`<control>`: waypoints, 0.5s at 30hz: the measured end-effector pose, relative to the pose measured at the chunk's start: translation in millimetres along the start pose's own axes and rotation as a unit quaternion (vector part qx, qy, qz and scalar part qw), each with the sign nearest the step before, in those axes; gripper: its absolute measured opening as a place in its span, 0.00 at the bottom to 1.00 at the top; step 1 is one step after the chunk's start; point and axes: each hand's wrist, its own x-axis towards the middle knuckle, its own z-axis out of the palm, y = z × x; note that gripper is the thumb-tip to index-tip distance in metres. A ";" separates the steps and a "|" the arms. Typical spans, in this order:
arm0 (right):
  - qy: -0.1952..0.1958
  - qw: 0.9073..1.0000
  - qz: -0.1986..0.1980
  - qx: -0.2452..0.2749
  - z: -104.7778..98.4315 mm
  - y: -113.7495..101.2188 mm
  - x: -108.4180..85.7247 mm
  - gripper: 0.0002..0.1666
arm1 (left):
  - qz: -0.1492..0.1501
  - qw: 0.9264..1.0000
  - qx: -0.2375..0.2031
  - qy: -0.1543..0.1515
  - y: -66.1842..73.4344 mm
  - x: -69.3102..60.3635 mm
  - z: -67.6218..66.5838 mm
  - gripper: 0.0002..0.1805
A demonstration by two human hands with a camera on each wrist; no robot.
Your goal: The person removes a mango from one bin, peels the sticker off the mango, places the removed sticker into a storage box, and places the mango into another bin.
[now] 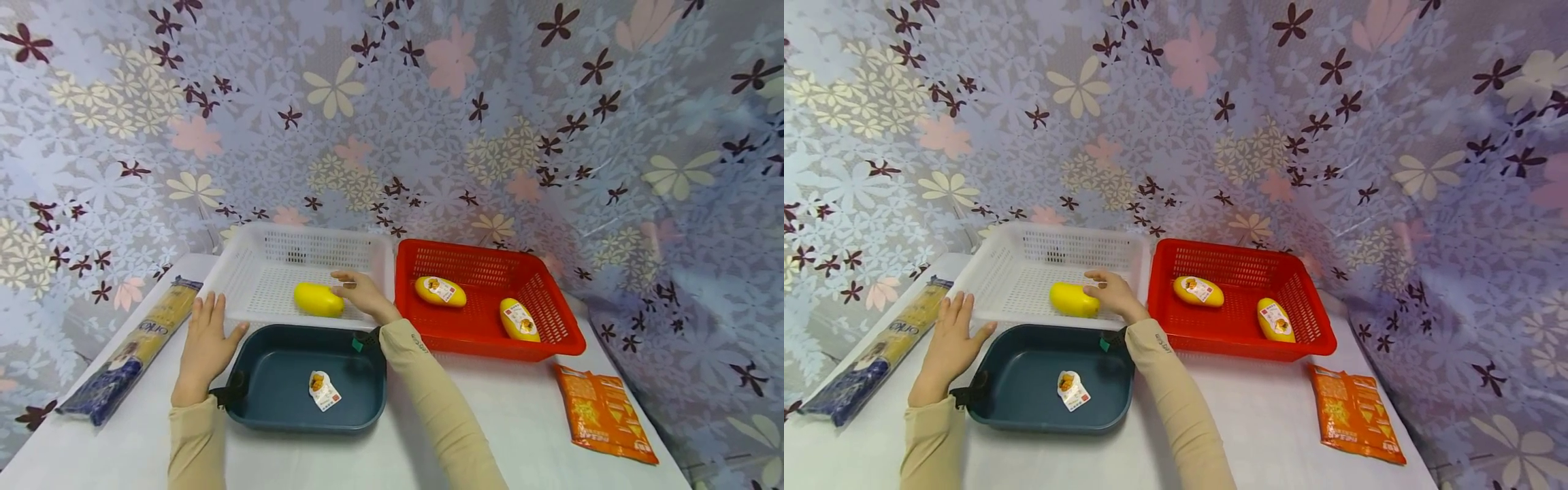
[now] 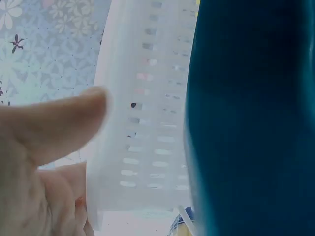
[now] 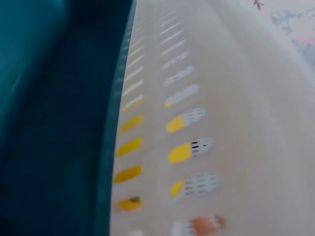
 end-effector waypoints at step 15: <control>0.121 0.982 -0.132 0.066 -28.1 3.5 -82.7 0.24 | -0.062 0.996 -0.054 0.021 7.0 2.8 9.0 0.42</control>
